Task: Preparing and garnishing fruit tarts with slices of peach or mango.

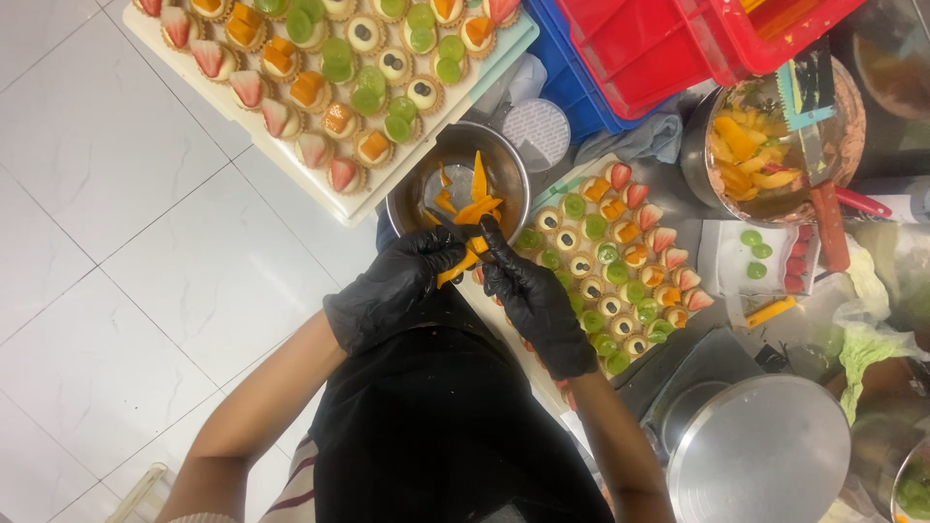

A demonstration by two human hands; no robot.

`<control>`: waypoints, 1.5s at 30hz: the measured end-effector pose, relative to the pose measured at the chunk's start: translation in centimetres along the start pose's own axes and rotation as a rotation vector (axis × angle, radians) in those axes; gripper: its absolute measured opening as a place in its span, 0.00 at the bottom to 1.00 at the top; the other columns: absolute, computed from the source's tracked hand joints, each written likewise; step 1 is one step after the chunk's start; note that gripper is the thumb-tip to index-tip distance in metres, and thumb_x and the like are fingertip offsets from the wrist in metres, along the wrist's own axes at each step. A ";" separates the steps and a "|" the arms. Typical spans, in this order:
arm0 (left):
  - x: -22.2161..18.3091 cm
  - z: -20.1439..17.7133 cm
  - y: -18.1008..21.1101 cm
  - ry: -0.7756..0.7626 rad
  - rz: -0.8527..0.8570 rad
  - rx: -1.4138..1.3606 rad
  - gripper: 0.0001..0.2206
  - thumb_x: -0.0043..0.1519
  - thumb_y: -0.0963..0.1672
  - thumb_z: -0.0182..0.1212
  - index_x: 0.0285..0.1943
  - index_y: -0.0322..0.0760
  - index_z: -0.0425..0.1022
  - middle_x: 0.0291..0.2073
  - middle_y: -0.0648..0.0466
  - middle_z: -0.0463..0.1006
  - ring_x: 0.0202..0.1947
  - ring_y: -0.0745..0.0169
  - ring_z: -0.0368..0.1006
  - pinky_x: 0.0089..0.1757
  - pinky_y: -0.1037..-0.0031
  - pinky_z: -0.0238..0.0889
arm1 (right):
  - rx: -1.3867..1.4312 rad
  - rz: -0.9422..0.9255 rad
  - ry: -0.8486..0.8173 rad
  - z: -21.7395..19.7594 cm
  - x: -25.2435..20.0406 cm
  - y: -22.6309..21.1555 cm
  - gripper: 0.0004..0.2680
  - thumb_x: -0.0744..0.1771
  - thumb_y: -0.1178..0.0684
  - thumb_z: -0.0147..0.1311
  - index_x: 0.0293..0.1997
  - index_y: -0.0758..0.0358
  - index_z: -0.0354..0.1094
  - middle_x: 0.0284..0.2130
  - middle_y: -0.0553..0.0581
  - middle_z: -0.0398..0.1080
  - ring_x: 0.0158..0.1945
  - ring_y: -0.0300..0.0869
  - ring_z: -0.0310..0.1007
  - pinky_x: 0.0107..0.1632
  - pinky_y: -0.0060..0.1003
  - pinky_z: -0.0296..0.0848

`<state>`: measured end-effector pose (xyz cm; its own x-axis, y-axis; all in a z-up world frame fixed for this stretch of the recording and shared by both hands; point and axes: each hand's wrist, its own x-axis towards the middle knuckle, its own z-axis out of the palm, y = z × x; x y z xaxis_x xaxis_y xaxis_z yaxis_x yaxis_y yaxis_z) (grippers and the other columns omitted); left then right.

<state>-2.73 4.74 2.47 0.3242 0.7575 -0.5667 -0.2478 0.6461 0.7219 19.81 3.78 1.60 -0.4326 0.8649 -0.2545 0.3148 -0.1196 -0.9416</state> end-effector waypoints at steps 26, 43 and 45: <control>1.0 2.6 -7.7 -0.212 -0.229 0.219 0.17 0.69 0.47 0.51 0.57 0.33 0.79 0.47 0.50 0.80 0.46 0.67 0.73 0.48 0.78 0.67 | -0.190 0.087 0.544 0.8 -4.3 13.3 0.11 0.65 0.61 0.63 0.52 0.65 0.74 0.42 0.58 0.75 0.42 0.43 0.78 0.45 0.35 0.76; -0.7 2.6 -3.8 -0.234 0.018 0.591 0.17 0.68 0.47 0.51 0.61 0.36 0.78 0.56 0.50 0.76 0.56 0.63 0.71 0.57 0.75 0.62 | 0.060 0.436 0.364 -0.7 -7.2 6.7 0.13 0.68 0.54 0.58 0.60 0.57 0.74 0.41 0.58 0.80 0.35 0.50 0.76 0.41 0.41 0.75; 0.5 3.3 -5.1 -0.227 -0.064 0.296 0.16 0.68 0.44 0.53 0.62 0.36 0.76 0.56 0.49 0.76 0.55 0.64 0.71 0.55 0.76 0.63 | -0.119 -0.249 0.153 -0.5 -9.0 5.0 0.22 0.65 0.53 0.64 0.67 0.63 0.63 0.56 0.66 0.70 0.55 0.47 0.71 0.52 0.42 0.72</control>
<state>1.74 1.53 -0.18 0.5329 0.6549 -0.5357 0.0436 0.6111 0.7904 25.72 -4.35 -0.72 -0.3795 0.9248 0.0255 0.3159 0.1554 -0.9360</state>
